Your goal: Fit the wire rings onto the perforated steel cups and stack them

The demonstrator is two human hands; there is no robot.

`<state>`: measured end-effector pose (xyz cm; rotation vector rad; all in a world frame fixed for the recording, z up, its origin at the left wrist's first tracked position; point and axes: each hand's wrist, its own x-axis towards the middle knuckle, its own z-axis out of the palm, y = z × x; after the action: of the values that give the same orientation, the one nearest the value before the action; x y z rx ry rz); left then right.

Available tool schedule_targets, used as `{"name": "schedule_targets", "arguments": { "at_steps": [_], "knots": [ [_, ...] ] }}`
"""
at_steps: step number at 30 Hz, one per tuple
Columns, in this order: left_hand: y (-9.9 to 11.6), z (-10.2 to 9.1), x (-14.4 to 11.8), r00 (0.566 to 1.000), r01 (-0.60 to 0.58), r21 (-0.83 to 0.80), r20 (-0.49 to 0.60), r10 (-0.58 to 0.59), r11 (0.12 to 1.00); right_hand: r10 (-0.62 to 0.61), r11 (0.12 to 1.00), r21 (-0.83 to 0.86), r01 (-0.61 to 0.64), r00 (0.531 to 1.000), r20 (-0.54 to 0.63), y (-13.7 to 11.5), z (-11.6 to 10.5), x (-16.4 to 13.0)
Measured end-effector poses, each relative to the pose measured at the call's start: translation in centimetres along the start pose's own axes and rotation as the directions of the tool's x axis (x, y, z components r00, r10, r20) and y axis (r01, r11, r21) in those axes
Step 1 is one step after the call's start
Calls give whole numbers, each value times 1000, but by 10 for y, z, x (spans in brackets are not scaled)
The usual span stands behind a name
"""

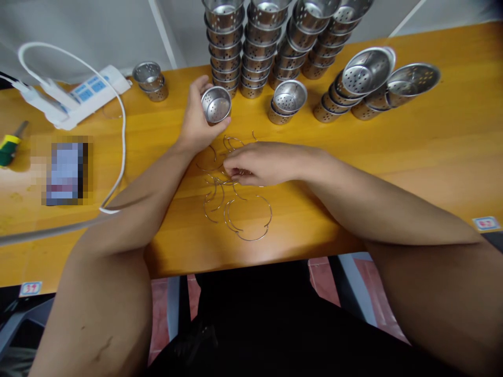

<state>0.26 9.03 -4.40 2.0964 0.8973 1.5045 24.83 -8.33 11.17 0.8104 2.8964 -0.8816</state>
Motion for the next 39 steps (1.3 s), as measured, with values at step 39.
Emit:
{"name": "schedule_targets", "arguments": {
  "at_steps": [39],
  "knots": [
    [-12,2,-3,990,-81,-50,110,86,995,452,806,590,51,591,-668,93,22,38]
  ]
}}
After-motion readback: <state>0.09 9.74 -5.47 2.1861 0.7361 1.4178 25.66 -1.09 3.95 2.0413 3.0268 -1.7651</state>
